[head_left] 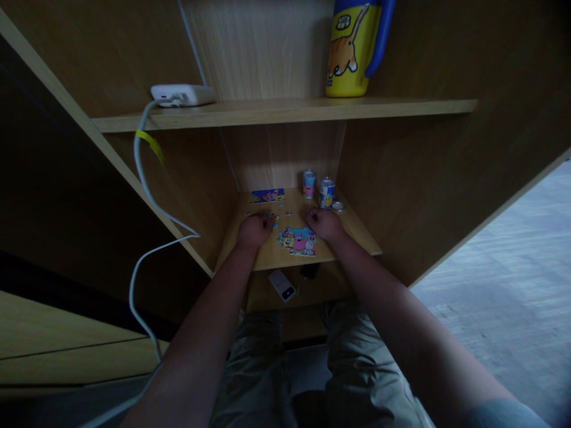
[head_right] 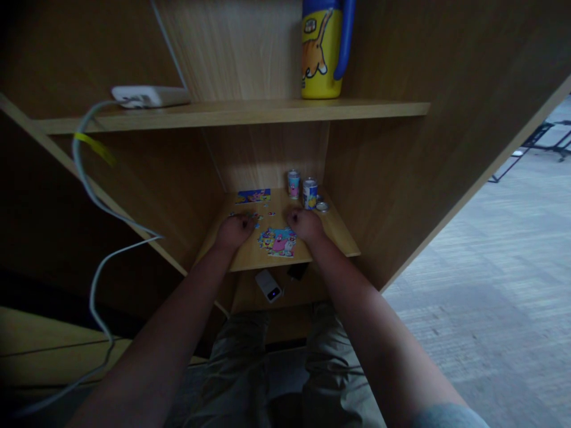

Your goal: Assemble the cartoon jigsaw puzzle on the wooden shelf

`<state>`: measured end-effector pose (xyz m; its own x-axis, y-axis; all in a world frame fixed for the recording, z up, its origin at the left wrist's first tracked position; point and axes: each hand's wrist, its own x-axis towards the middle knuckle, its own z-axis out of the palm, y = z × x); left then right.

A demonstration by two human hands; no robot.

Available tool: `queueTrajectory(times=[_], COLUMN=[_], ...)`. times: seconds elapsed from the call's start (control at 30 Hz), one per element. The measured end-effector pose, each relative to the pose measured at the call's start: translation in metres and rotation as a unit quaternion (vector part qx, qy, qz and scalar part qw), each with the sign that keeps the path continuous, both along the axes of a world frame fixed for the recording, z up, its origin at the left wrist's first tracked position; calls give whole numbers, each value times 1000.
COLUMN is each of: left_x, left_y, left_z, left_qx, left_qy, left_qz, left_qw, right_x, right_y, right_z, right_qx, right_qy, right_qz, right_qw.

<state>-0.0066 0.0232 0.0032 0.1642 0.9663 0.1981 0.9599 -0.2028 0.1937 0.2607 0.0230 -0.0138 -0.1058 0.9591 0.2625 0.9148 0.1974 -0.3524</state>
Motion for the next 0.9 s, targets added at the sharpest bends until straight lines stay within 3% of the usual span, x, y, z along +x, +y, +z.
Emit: queueTrajectory(times=[0.9], left_x=[-1], left_y=[4], left_z=[-5], left_qx=[1], left_qy=[15], left_qz=[2], left_qw=[1000], right_x=[1], right_y=[2], right_z=[-3], right_qx=[-1], right_qy=[-27], right_qz=[15], right_qw=[1000])
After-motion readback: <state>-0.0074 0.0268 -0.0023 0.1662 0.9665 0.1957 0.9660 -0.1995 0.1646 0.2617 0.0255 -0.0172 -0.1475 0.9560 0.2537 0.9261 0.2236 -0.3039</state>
